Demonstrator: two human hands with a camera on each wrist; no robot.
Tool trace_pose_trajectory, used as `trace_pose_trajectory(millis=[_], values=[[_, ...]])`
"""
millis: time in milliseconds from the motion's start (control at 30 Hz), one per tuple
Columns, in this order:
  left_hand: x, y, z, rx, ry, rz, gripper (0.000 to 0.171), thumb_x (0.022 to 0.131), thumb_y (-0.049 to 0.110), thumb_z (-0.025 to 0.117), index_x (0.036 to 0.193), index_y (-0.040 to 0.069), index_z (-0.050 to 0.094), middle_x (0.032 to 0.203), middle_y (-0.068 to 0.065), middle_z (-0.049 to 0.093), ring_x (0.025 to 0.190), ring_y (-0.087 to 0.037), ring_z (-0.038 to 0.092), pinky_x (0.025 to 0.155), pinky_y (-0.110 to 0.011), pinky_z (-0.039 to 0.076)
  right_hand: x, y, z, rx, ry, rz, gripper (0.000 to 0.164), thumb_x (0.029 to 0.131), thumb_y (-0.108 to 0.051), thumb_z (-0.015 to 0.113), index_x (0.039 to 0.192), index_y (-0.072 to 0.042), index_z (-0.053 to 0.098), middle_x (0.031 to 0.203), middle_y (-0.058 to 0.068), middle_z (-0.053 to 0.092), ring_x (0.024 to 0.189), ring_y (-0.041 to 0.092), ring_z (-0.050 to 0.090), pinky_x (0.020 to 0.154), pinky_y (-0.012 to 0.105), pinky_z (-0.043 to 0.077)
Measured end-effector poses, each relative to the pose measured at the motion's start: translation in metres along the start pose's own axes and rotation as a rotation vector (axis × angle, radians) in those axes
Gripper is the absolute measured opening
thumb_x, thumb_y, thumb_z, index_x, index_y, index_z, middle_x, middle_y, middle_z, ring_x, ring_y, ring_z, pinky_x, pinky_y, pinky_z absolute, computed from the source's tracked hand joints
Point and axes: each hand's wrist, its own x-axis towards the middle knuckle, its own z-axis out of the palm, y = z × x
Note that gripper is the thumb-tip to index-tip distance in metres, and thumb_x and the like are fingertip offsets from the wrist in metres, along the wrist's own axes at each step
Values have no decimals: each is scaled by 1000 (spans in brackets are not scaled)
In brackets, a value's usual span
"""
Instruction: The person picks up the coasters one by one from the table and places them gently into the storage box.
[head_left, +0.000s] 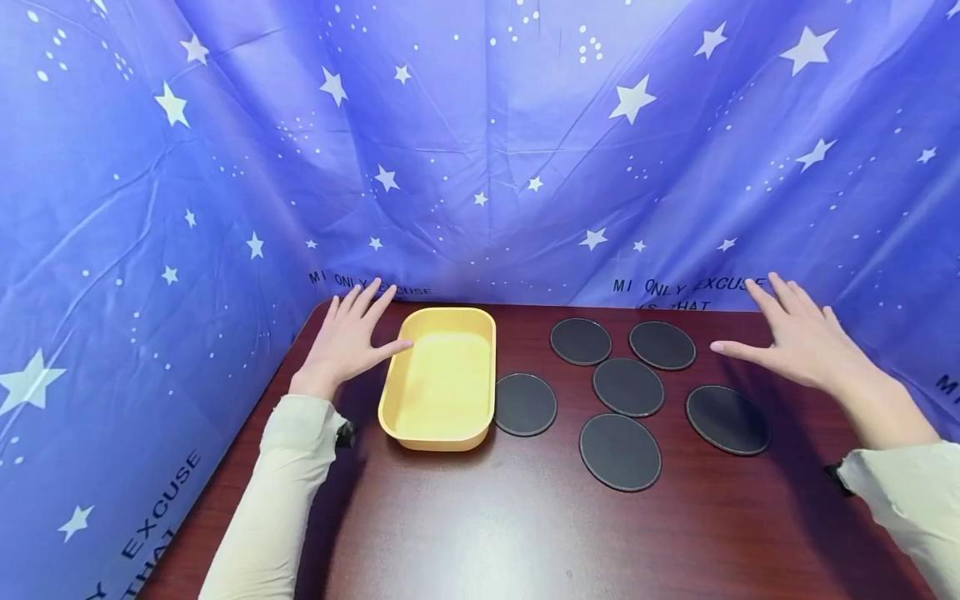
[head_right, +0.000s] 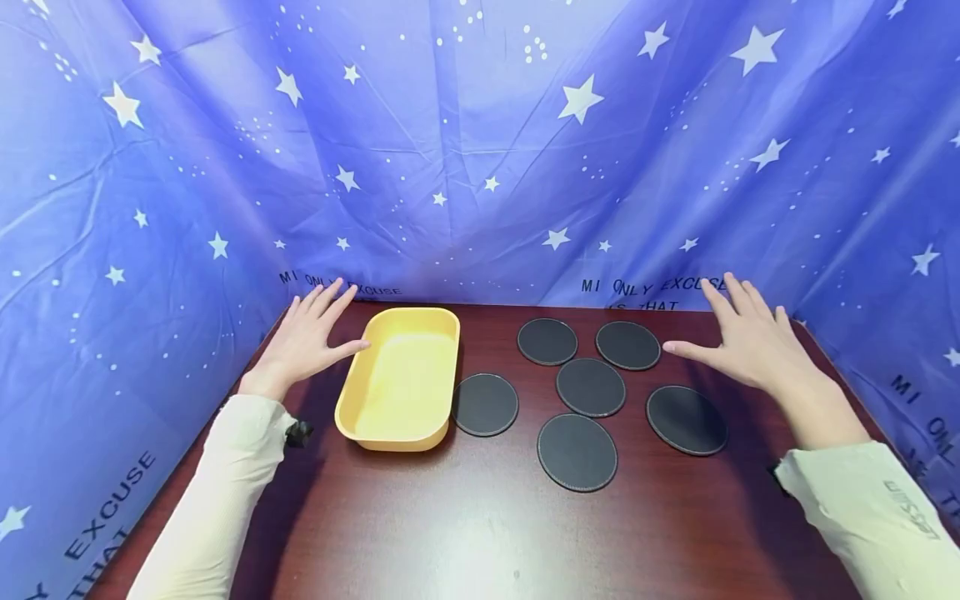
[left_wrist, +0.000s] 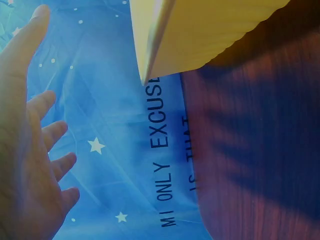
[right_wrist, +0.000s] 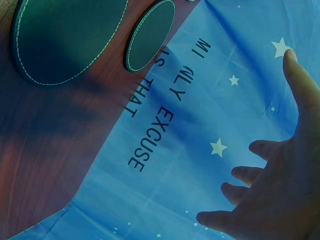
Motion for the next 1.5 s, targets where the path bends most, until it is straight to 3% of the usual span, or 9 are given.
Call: trace_pose_trajectory(millis=[367, 600, 1000, 1233, 1500], values=[[-4, -3, 3, -110, 22, 61, 90, 87, 59, 66, 158, 16, 31, 164, -12, 29, 151, -32, 29, 125, -55, 14, -5, 9, 7, 26, -15, -5, 106, 88, -60, 64, 160, -4, 10, 161, 36, 5, 147, 58, 4, 104, 83, 8], [-5, -6, 8, -198, 16, 84, 84, 87, 53, 70, 155, 17, 38, 162, -10, 34, 150, -30, 32, 125, -50, 19, -7, 13, 10, 37, -22, -10, 106, 88, -59, 65, 159, -3, 11, 159, 38, 9, 147, 57, 7, 105, 82, 9], [-9, -14, 28, -312, 18, 78, 74, 90, 44, 71, 153, 19, 42, 160, -6, 38, 149, -29, 35, 120, -51, 31, -14, 16, 19, 38, -5, -25, 105, 87, -54, 68, 157, 2, 16, 157, 40, 14, 142, 61, 16, 105, 81, 13], [-15, -22, 45, -413, 70, 121, 63, 92, 31, 71, 148, 11, 49, 158, -10, 42, 146, -33, 39, 118, -54, 32, -15, 18, 26, 53, -9, -34, 102, 88, -52, 68, 156, 5, 18, 155, 41, 17, 139, 63, 19, 102, 81, 18], [-21, -26, 59, -468, 62, 153, 57, 92, 27, 71, 144, 8, 54, 156, -11, 45, 145, -32, 40, 117, -52, 33, -16, 21, 31, 68, -5, -40, 101, 88, -51, 68, 156, 6, 19, 156, 39, 18, 140, 63, 18, 102, 80, 19]])
